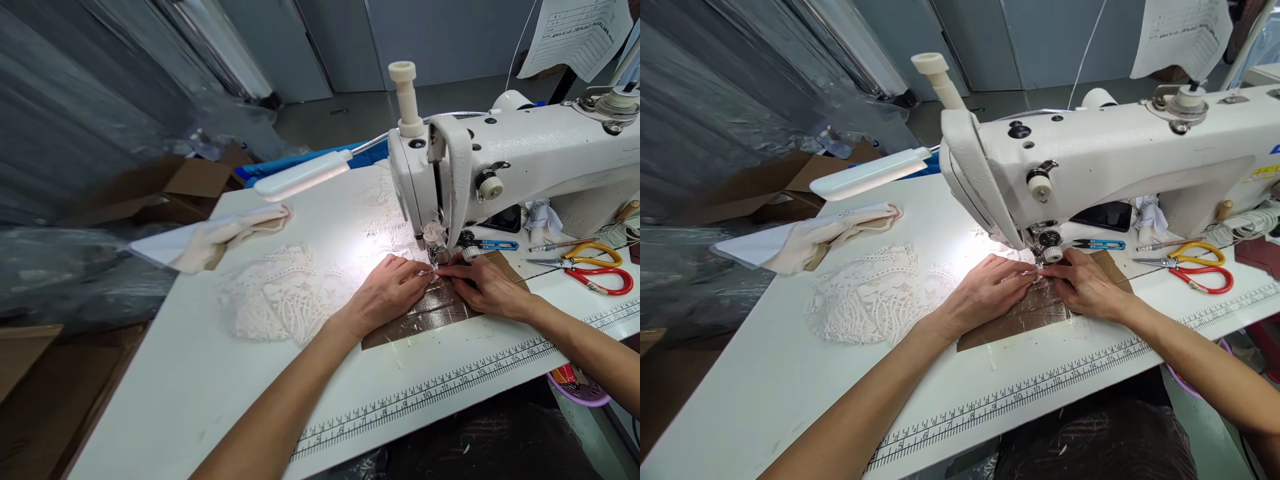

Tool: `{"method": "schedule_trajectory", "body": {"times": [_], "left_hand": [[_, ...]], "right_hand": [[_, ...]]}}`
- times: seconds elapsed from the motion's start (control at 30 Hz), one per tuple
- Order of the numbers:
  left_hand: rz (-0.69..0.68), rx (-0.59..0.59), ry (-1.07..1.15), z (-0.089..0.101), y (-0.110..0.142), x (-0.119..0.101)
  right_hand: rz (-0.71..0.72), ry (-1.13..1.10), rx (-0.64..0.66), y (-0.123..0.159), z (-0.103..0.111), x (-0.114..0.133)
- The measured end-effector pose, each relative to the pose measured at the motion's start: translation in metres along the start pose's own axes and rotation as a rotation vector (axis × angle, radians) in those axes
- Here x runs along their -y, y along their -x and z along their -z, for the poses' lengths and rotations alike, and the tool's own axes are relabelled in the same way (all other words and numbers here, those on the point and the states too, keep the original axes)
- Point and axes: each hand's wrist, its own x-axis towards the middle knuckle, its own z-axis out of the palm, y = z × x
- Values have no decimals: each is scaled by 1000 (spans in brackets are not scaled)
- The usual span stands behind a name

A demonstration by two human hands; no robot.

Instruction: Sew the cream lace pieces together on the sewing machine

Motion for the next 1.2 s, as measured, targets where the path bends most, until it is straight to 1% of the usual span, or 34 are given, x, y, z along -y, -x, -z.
{"method": "schedule_trajectory", "body": {"times": [0.23, 0.43, 0.6, 0.9, 1.03, 1.2], "left_hand": [[-16, 5, -6, 2, -2, 0], [-6, 49, -19, -1, 1, 1], [-25, 21, -20, -2, 2, 1], [-15, 98, -19, -1, 3, 3], [-21, 83, -22, 0, 2, 2], [-16, 70, -26, 1, 1, 0]], "right_hand": [[23, 24, 16, -1, -1, 0], [52, 39, -3, 0, -4, -2], [59, 61, 3, 0, -3, 0], [47, 101, 18, 2, -2, 2], [34, 107, 34, 3, 0, 4], [55, 150, 44, 4, -3, 4]]}}
